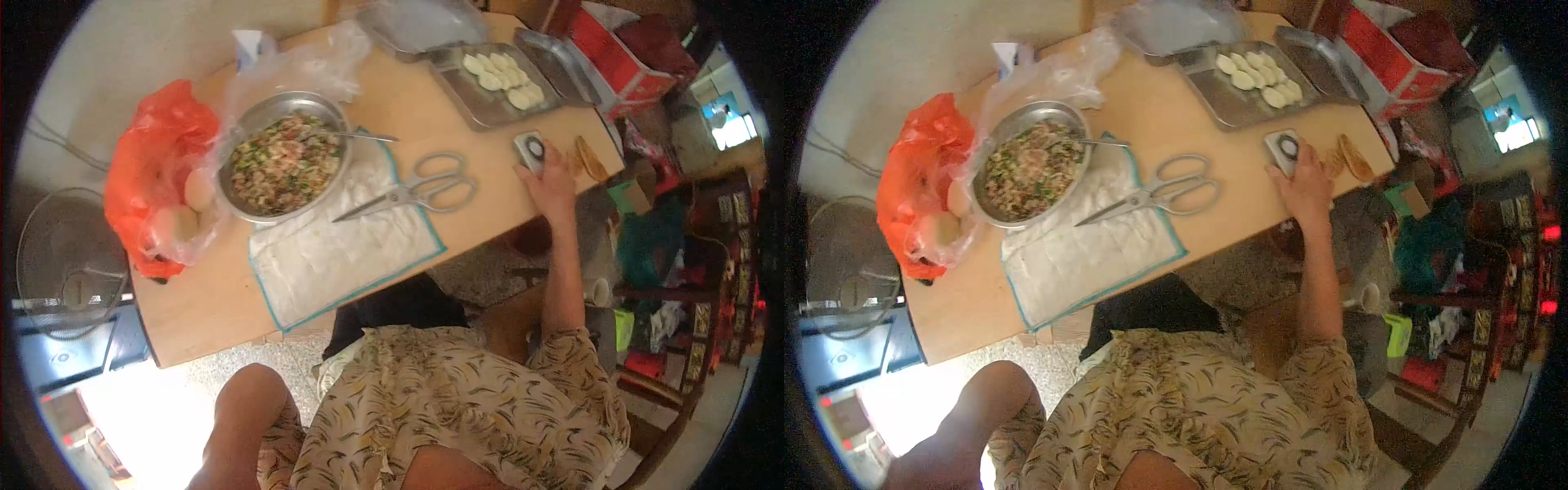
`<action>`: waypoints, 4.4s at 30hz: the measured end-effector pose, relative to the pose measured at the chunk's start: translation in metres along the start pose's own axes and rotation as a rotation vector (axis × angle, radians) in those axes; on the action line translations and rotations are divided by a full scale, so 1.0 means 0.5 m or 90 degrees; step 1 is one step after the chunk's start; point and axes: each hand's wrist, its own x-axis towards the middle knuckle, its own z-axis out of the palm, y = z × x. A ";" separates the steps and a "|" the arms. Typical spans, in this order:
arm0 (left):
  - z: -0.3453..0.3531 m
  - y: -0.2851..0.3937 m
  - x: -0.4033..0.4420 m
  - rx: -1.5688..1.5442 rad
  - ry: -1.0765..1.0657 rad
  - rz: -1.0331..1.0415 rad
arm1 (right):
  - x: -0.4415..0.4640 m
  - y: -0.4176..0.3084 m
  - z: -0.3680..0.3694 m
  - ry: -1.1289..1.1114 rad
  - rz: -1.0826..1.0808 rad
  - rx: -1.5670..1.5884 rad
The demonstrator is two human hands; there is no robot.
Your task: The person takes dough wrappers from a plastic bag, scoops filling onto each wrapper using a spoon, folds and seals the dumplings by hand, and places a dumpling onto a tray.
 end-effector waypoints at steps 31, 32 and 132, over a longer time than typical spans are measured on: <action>-0.366 0.212 0.077 -0.225 -0.360 -0.857 | 0.003 0.014 0.042 0.024 0.053 0.189; -0.386 0.203 0.059 -0.095 -0.378 -0.931 | 0.004 0.016 0.046 0.042 0.034 0.153; -0.418 0.086 -0.260 0.417 0.548 -0.972 | -0.065 -0.595 -0.029 -0.217 -0.518 0.649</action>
